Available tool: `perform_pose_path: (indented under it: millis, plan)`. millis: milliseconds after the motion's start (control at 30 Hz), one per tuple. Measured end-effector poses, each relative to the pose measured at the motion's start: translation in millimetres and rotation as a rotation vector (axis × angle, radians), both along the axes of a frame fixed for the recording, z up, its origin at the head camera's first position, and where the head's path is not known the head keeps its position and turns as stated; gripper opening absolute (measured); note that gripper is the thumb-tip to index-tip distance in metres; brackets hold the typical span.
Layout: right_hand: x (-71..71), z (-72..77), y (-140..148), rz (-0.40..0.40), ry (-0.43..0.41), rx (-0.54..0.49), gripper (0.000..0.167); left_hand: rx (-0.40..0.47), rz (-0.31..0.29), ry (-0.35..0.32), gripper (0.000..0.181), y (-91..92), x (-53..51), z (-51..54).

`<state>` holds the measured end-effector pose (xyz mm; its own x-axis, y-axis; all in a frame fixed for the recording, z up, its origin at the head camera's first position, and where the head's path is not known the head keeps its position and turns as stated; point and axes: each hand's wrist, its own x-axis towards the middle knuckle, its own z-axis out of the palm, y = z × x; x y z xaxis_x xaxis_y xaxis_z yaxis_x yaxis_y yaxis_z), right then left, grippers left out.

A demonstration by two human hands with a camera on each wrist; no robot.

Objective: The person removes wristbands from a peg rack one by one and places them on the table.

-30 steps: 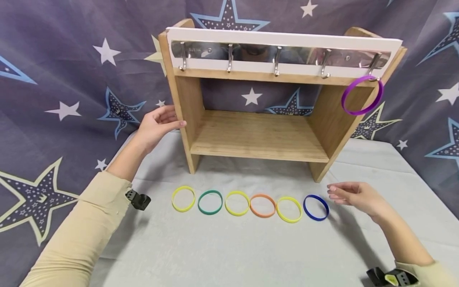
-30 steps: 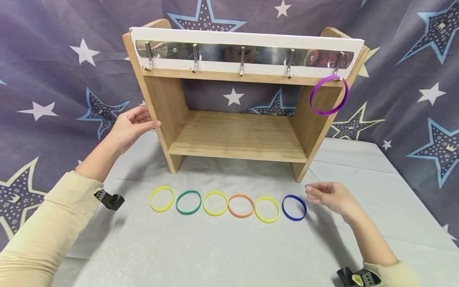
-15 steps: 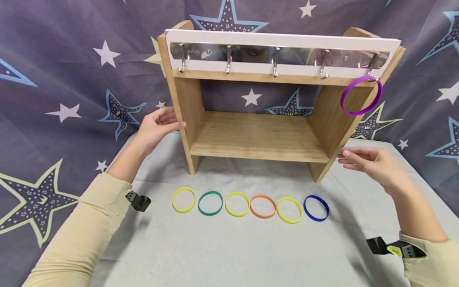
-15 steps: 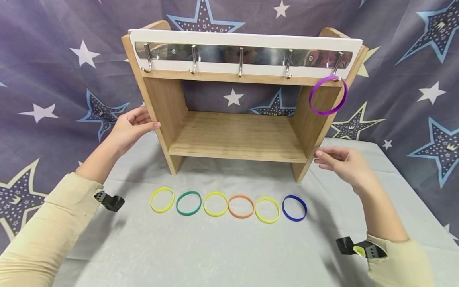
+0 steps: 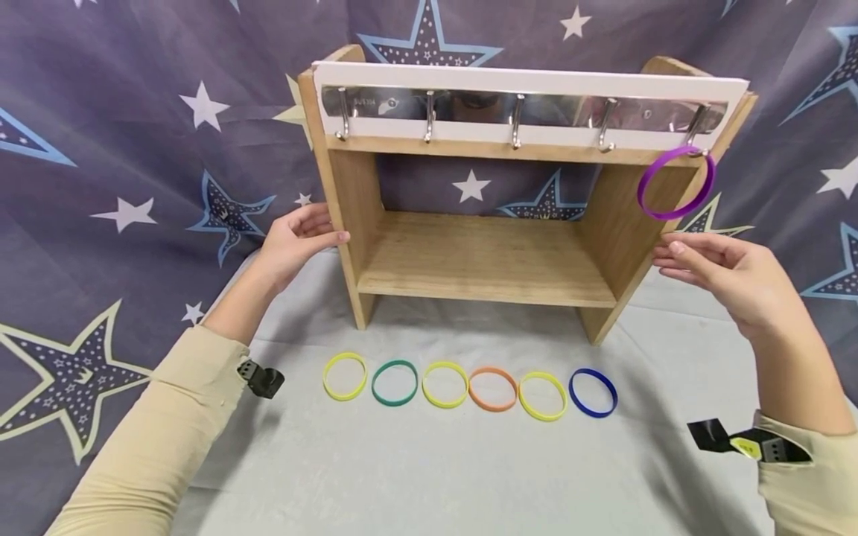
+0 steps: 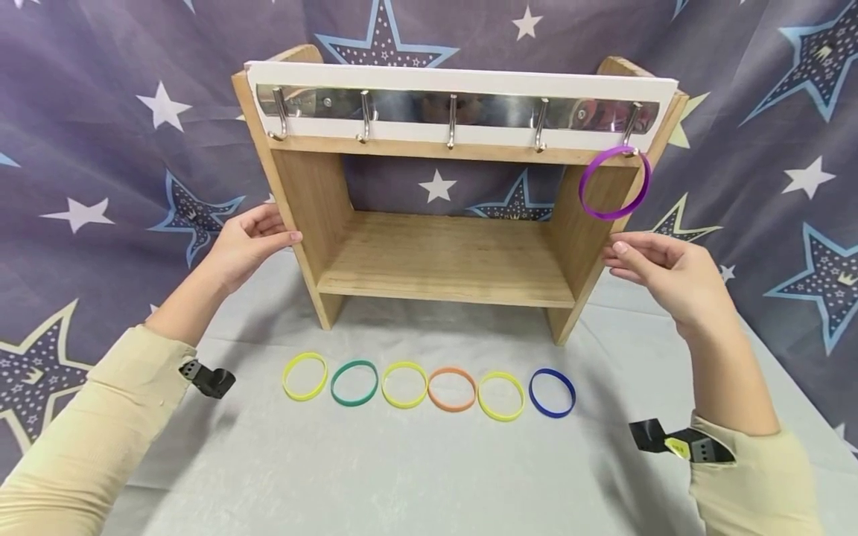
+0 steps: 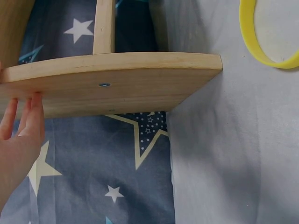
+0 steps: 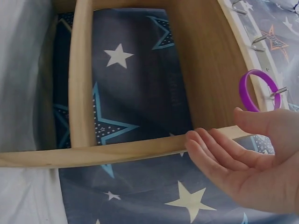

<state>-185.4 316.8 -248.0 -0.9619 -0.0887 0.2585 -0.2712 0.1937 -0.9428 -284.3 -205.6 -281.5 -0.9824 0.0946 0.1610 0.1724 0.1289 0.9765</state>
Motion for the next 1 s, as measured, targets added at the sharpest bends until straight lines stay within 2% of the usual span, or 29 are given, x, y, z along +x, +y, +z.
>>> perform_pose_path:
  millis: [233,500,667,900,1000]
  plan:
    - [-1.8,13.6,-6,-0.022,0.025,-0.151,0.016,-0.007,0.0,0.015,0.057,-0.7,-0.8,4.0]
    - [-6.3,23.4,-15,0.028,0.047,-0.407,0.016,0.022,-0.034,0.031,0.059,-3.2,1.4,5.2]
    - [-6.6,24.4,-20,0.036,0.042,-0.489,0.017,-0.002,-0.033,0.026,0.057,-3.2,1.3,3.6]
    - [-7.3,28.3,-23,-0.041,0.029,-0.558,0.014,-0.031,-0.029,0.02,0.057,-2.7,-0.2,2.7]
    - [-6.7,28.6,-22,-0.046,0.026,-0.609,0.014,-0.047,-0.032,0.006,0.058,-2.1,-0.1,1.8]
